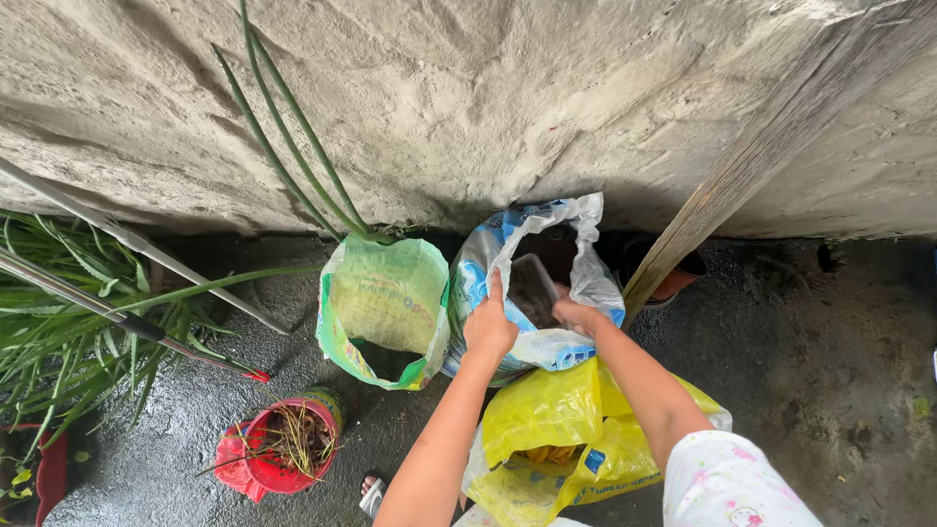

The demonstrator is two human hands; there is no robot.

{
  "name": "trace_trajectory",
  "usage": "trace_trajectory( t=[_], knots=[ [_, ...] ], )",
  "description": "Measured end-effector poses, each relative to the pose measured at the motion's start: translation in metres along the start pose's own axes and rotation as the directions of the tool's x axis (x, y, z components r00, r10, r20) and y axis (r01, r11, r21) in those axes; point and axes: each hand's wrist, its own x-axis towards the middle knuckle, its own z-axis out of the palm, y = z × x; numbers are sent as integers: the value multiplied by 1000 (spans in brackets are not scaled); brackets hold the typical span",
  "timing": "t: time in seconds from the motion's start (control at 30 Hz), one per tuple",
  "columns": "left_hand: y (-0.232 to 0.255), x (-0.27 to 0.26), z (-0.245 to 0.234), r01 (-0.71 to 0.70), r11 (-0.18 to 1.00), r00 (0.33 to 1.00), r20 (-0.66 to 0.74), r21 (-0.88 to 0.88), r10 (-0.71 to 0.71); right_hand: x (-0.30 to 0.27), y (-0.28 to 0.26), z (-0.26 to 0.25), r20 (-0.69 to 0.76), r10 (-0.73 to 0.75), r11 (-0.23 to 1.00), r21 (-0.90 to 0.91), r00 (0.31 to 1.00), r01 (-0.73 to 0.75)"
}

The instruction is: The person scoops soil into a bucket using a plastic container, fastens a metal gate with a chain, and attaches a hose to a water spigot.

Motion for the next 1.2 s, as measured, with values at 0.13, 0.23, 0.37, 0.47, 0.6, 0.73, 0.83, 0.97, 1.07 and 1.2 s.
trace_trajectory(
  t=[0.13,0.23,0.37,0.47,0.6,0.73,0.83,0.97,1.07,1.2],
  knots=[
    [-1,3,2,-38,999,997,-68,13,39,5,-10,-7,113,52,949,305,992,-84],
    [3,-2,-7,-17,1000,996,-87,-12,16,2,-16,-17,133,50,907,409,990,-101],
    [12,-8,-19,28,996,995,-88,-90,-36,-19,-31,-31,-8,-132,951,281,991,129],
    [12,-5,-20,-10,993,992,-128,-116,-5,-55,-52,-55,-116,-98,940,317,988,130],
    [-1,-5,-9,-185,973,956,-253,-138,146,-102,-91,-86,-214,-192,826,491,958,276],
    [-22,-14,-8,-404,869,846,-479,-285,236,-168,-140,-106,-152,-493,704,509,857,495],
    [-49,-43,-21,-501,803,750,-625,-322,217,-237,-187,-88,-14,-630,607,614,776,504],
    [-120,-104,-37,-280,756,868,-492,-592,-64,-310,-229,7,215,-715,674,465,666,573],
    [-197,-135,-28,-380,799,627,-765,-465,-147,-316,-233,92,331,-646,759,374,688,533],
    [-315,-172,-1,-138,833,529,-751,-535,-395,-267,-204,214,445,-494,841,25,748,540]
  ],
)
